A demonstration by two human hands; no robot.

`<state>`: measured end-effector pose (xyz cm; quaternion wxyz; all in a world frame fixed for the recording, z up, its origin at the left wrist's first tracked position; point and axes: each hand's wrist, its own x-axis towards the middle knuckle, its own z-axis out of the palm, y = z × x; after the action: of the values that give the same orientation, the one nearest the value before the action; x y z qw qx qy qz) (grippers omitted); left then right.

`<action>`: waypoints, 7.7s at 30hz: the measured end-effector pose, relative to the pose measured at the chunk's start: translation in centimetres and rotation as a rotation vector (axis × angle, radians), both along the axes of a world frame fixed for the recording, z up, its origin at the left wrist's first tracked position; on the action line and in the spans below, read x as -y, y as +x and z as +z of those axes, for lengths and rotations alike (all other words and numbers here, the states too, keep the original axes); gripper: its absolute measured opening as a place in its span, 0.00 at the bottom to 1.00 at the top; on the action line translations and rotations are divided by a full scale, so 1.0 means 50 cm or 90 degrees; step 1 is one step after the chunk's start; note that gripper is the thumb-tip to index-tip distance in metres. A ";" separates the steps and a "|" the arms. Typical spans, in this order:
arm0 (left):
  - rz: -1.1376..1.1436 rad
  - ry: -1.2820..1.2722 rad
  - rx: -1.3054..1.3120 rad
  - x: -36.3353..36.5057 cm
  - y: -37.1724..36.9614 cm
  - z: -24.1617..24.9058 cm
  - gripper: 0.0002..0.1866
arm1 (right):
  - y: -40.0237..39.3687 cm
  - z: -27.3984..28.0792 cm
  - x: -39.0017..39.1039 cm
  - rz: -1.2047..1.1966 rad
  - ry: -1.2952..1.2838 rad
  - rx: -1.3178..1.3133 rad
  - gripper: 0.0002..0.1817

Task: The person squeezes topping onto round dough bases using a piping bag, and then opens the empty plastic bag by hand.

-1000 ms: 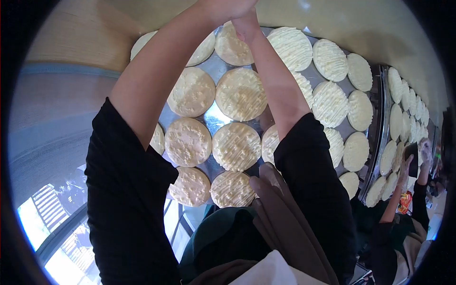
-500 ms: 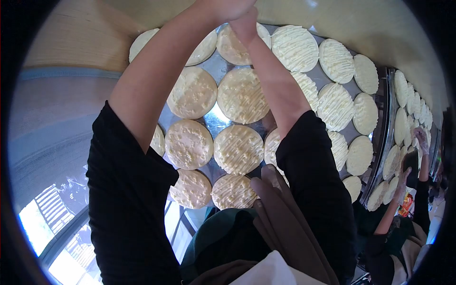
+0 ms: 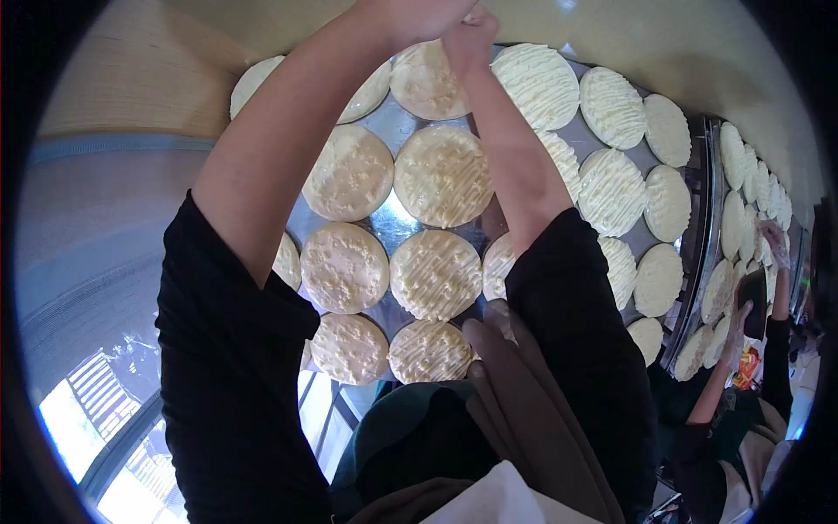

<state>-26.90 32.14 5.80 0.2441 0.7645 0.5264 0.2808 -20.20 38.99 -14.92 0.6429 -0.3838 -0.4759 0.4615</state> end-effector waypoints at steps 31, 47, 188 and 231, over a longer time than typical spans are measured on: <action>0.017 -0.040 -0.016 0.018 0.051 0.025 0.24 | -0.031 0.035 0.126 -0.046 0.002 0.103 0.04; 0.007 -0.104 0.119 0.050 0.081 0.035 0.25 | 0.083 -0.004 0.035 -0.060 0.011 -0.080 0.06; -0.402 -1.017 0.397 2.016 2.258 -0.102 0.11 | 2.310 0.311 2.410 -0.360 -0.381 -0.210 0.24; -0.585 -0.500 0.271 1.974 2.325 -0.195 0.10 | 2.408 0.192 2.287 -0.471 -0.441 -0.442 0.10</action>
<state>89.37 -66.57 -3.95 0.7005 0.6933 0.1489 0.0796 100.19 -75.36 -5.32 0.7157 -0.5375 0.1039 0.4338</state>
